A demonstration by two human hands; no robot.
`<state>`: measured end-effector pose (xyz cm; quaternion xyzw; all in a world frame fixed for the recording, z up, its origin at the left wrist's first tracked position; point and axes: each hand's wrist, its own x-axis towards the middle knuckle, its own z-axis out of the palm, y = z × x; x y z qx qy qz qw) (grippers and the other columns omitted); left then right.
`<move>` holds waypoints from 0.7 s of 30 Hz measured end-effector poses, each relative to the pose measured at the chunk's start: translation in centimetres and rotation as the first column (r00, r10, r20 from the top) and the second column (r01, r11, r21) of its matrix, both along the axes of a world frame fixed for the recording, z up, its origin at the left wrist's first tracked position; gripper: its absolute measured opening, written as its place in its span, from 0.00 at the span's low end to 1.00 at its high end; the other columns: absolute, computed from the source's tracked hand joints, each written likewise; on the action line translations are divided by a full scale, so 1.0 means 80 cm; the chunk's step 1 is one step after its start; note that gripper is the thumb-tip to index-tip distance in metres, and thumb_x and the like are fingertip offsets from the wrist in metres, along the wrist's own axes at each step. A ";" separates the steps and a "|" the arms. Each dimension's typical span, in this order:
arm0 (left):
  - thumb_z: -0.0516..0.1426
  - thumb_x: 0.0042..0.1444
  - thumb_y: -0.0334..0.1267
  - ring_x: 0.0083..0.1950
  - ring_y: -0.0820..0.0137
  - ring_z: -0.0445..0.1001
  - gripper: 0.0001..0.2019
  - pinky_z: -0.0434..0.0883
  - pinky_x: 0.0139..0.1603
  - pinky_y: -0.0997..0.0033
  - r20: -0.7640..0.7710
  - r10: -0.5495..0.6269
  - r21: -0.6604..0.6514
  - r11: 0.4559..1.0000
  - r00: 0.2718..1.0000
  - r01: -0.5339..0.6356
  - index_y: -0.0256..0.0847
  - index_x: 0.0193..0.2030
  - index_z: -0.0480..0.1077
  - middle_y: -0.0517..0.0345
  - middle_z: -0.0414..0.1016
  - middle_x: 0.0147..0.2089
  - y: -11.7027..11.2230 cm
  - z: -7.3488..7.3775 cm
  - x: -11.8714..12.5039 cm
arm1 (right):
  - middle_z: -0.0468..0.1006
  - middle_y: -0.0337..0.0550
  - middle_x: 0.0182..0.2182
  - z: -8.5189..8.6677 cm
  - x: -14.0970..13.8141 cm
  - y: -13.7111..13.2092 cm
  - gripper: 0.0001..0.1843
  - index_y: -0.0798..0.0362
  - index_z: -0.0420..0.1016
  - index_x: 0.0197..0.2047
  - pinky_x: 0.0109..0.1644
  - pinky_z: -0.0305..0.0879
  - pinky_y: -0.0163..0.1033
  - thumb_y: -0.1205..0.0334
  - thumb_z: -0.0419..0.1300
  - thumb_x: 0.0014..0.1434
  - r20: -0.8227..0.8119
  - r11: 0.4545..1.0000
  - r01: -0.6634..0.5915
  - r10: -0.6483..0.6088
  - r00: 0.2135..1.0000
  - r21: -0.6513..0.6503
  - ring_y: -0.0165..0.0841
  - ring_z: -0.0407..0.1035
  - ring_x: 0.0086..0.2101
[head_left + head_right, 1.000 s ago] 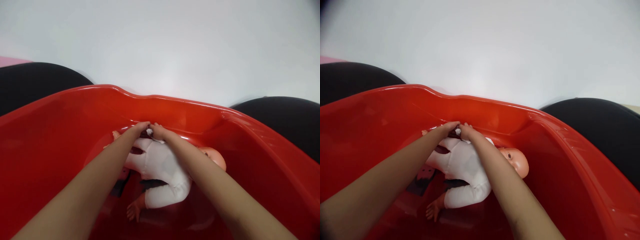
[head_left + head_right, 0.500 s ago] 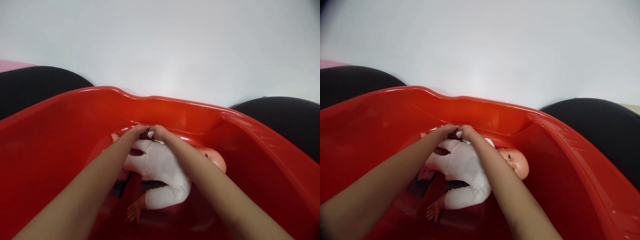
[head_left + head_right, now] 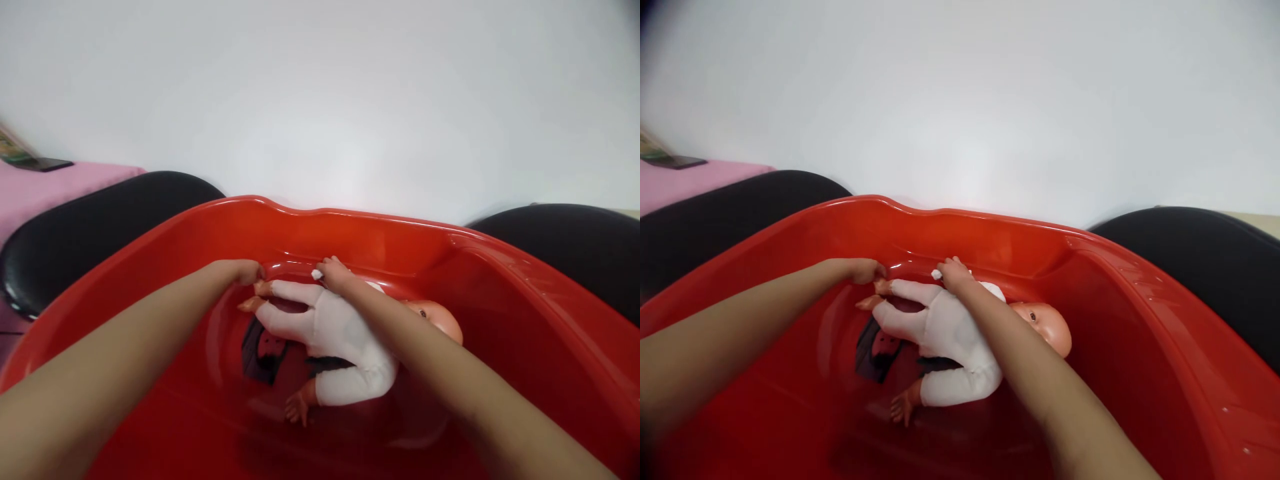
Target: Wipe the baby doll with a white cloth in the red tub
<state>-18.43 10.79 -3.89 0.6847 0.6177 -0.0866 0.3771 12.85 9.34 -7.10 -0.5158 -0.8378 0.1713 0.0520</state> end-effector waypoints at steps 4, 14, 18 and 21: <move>0.66 0.34 0.33 0.38 0.61 0.74 0.16 0.68 0.44 0.64 0.044 -0.010 0.061 0.998 0.999 0.007 0.45 0.35 0.83 0.58 0.83 0.34 -0.031 -0.010 -0.004 | 0.77 0.58 0.60 0.020 -0.015 -0.012 0.18 0.50 0.81 0.58 0.63 0.66 0.54 0.58 0.54 0.74 0.041 0.994 -0.046 0.043 0.998 0.096 0.50 0.64 0.61; 0.68 0.43 0.39 0.35 0.61 0.73 0.09 0.71 0.40 0.62 0.193 0.078 0.138 0.985 0.978 -0.106 0.44 0.31 0.75 0.57 0.75 0.28 -0.044 -0.022 0.004 | 0.77 0.55 0.57 0.070 -0.101 -0.036 0.29 0.52 0.81 0.55 0.62 0.68 0.47 0.39 0.48 0.77 -0.315 0.956 0.241 -0.179 0.932 0.170 0.45 0.69 0.56; 0.65 0.39 0.31 0.35 0.64 0.74 0.17 0.72 0.38 0.64 0.264 0.049 0.075 0.995 0.963 -0.071 0.41 0.40 0.76 0.57 0.78 0.33 -0.033 0.005 -0.010 | 0.82 0.50 0.57 0.064 -0.139 -0.050 0.26 0.50 0.78 0.60 0.59 0.69 0.40 0.43 0.47 0.79 -0.536 0.973 0.196 -0.229 0.813 -0.118 0.40 0.75 0.55; 0.64 0.39 0.30 0.42 0.60 0.79 0.21 0.76 0.41 0.65 0.380 0.103 0.052 0.990 0.919 -0.132 0.41 0.44 0.77 0.53 0.83 0.42 -0.039 0.028 -0.024 | 0.85 0.47 0.50 0.062 -0.149 -0.058 0.27 0.53 0.82 0.50 0.56 0.70 0.38 0.44 0.48 0.78 -0.603 0.992 0.012 -0.087 0.793 -0.127 0.37 0.77 0.49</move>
